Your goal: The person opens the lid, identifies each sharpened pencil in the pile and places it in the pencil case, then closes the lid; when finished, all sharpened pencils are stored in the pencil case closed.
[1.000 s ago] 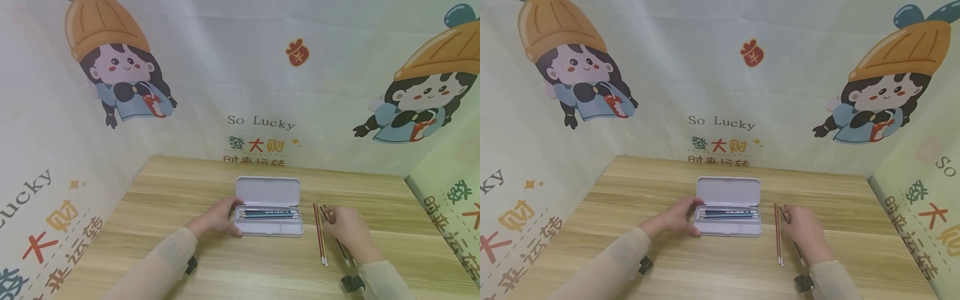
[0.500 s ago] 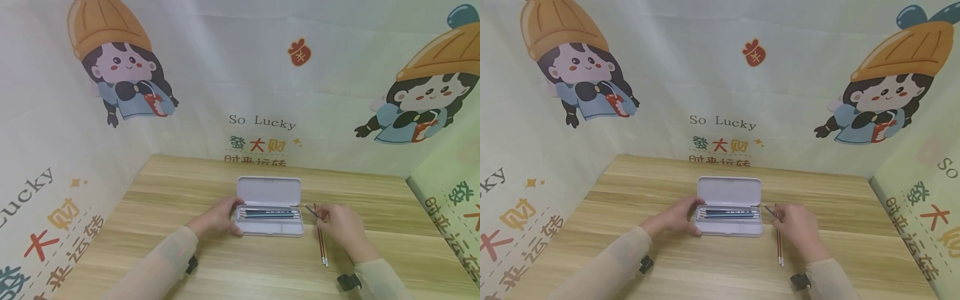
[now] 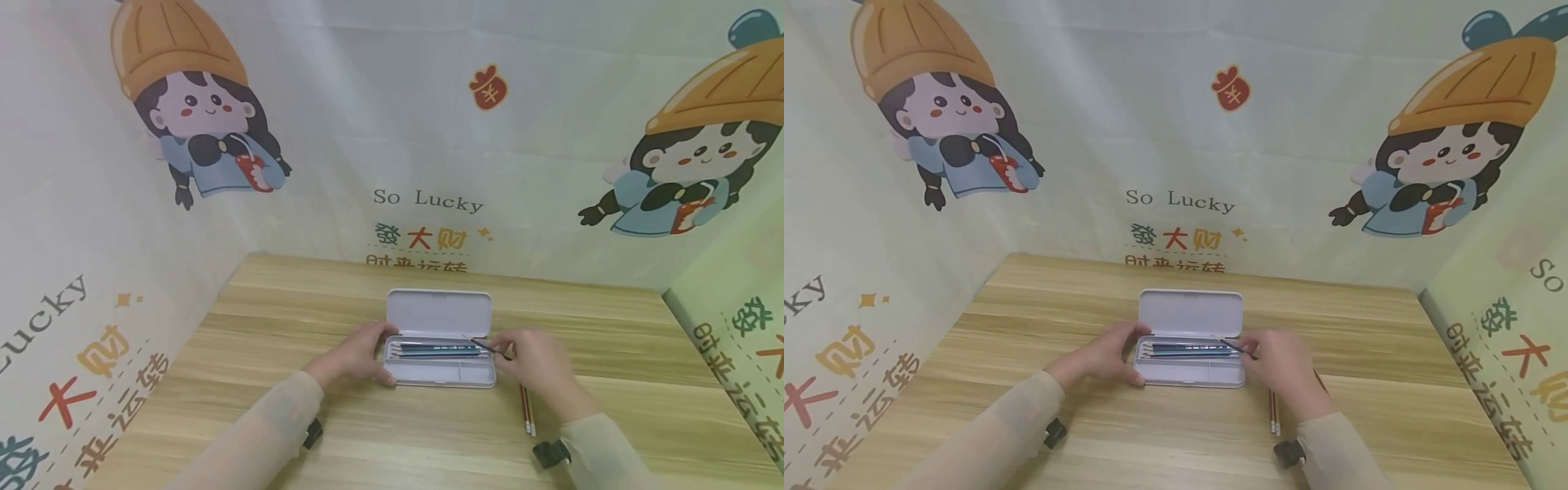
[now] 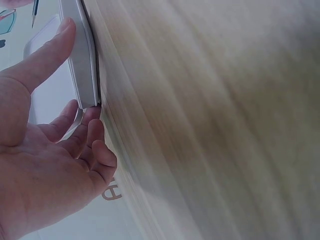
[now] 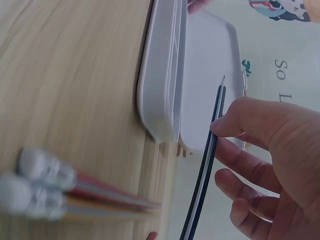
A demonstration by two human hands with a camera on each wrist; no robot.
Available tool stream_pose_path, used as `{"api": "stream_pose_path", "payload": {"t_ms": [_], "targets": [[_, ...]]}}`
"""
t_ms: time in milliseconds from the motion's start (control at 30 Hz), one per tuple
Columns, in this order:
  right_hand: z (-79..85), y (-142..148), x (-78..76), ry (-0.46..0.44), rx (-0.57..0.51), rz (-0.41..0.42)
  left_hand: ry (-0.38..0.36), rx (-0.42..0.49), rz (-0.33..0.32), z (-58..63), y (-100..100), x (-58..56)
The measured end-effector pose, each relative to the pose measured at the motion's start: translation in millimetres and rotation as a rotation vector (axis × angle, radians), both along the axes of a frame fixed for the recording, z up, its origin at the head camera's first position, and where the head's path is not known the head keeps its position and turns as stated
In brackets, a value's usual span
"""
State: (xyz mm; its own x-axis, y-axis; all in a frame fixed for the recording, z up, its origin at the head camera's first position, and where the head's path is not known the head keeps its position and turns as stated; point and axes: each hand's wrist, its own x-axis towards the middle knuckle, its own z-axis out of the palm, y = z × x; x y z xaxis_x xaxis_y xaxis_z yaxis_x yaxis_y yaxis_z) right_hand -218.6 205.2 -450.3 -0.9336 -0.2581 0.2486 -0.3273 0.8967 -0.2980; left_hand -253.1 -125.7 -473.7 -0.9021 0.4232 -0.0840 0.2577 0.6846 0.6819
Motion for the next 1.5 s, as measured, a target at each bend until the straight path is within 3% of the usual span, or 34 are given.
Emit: {"api": "stream_pose_path", "payload": {"t_ms": [500, 733, 933, 1133, 1333, 1500], "targets": [[-5.1, -36, -18.5, 0.013, 0.048, 0.217, 0.008, 0.008, -0.009, 0.7, -1, 0.7], [-5.6, -54, -28.4, 0.013, 0.089, 0.245, 0.001, 0.01, 0.0, -0.6, 0, 0.5], [-6.9, -69, -37.6, 0.037, 0.114, 0.324, 0.002, 0.02, -0.001, -1.5, 1, -0.2], [-7.8, -84, -44.4, -0.031, 0.137, 0.311, 0.002, 0.017, 0.0, 1.1, 1, 0.8], [-9.3, -93, -49.0, -0.049, 0.136, 0.356, -0.007, 0.018, -0.001, -0.3, 0, 0.5], [-11.7, -98, -50.1, -0.07, 0.117, 0.339, -0.006, 0.016, -0.003, -1.2, -1, -1.1]]}}
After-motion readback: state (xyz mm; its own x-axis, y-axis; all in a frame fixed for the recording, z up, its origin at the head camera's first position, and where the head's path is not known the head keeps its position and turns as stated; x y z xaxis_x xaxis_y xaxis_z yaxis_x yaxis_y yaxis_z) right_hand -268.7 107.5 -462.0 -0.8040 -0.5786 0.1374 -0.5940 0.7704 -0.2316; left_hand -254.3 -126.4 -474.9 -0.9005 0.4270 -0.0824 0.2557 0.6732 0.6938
